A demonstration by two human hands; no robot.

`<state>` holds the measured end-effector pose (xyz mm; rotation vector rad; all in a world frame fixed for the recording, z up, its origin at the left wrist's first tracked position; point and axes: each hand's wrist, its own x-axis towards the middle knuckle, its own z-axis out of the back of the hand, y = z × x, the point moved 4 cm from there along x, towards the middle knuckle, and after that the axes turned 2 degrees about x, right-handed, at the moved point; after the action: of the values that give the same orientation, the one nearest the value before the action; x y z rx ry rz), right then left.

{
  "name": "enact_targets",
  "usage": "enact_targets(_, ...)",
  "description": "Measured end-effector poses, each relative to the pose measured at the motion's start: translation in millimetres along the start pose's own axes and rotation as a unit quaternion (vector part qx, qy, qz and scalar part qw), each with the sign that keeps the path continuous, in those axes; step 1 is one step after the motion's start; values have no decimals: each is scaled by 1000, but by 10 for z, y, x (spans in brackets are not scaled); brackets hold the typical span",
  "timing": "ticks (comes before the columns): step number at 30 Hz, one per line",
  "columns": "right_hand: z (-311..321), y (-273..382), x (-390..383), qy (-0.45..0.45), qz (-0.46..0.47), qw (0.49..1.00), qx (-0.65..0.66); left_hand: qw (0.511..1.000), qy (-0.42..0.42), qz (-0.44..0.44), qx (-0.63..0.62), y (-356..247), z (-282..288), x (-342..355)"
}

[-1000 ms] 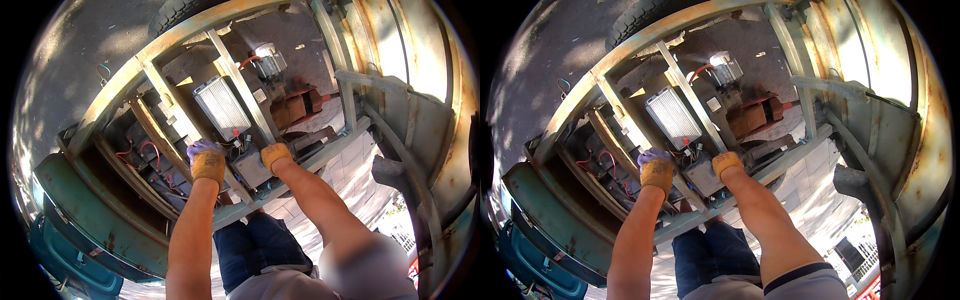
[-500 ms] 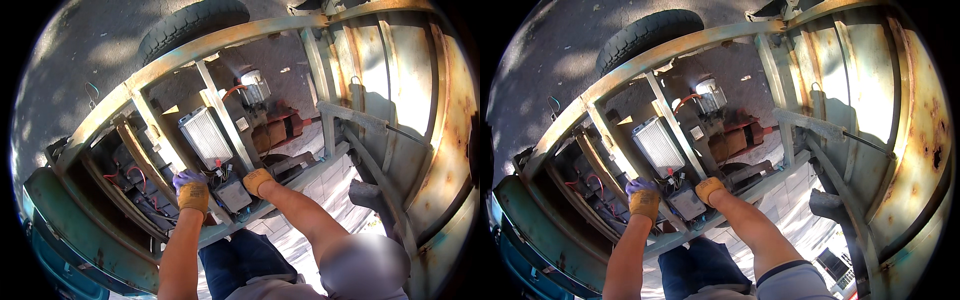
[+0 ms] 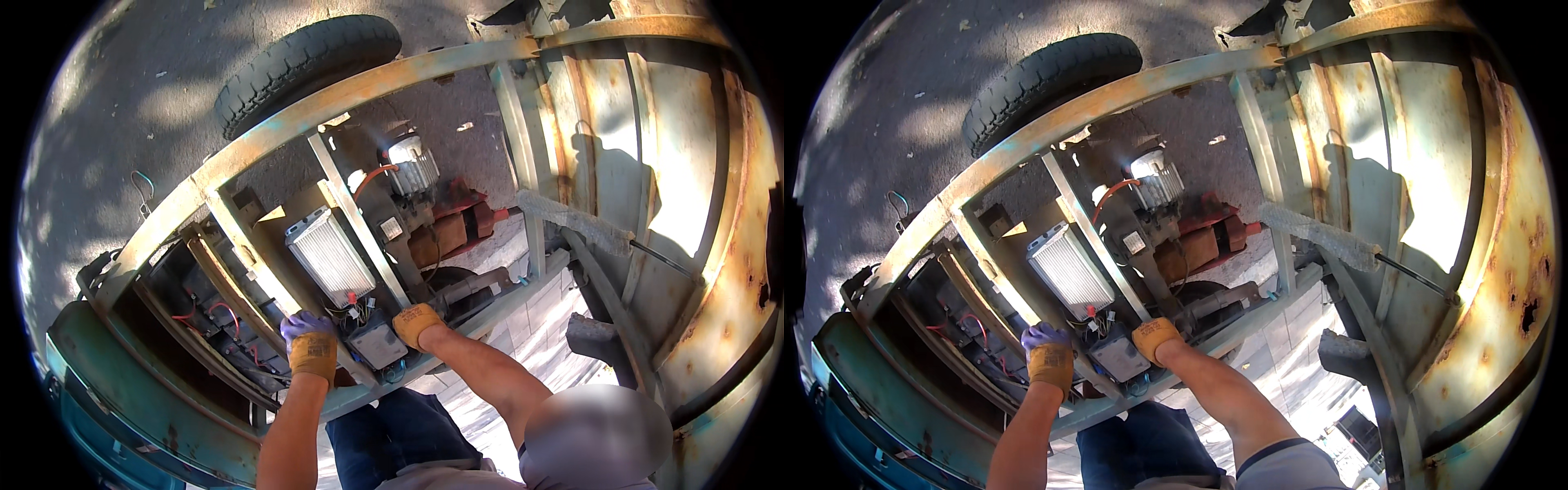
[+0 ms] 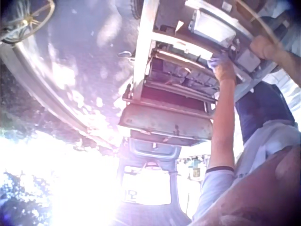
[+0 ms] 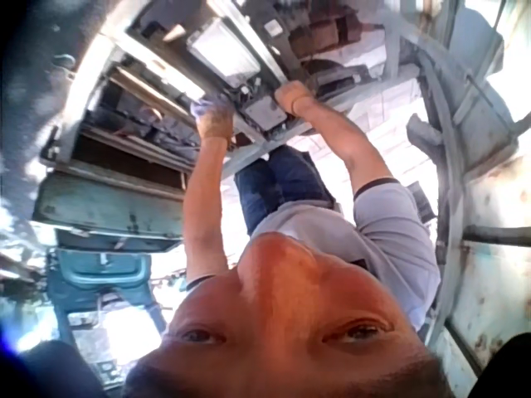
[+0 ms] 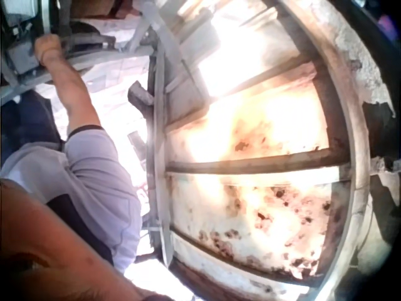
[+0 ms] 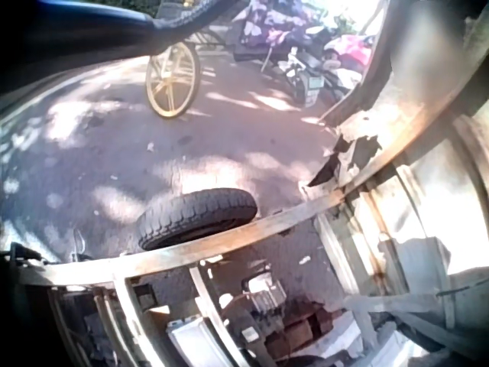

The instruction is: The person is working on the internal wiring of a large, green industrial machine. They are wearing gloves and using their hands to manipulate a bundle of multicolored wires and connectors, including a yellow connector, near a silver heat sink. The person appears to be troubleshooting or repairing the electrical system by adjusting and organizing the wires.

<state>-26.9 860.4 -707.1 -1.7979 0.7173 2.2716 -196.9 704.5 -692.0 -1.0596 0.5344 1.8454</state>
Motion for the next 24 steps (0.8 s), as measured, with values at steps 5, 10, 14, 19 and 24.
enact_targets(5,106,26,-25,11,3,1000,4,1000,-17,2,-1,15,-17,-5)
enact_targets(10,46,11,-2,1,8,1000,4,1000,-15,4,4,-3,-31,-23)
enact_targets(14,-24,-8,24,-23,13,1000,11,1000,-13,4,-3,-6,-56,-14)
enact_targets(19,-55,-16,41,-36,28,999,11,1000,-2,21,-10,23,-89,23)
enact_targets(24,-52,-14,4,-31,21,999,21,999,31,14,-8,9,88,27)
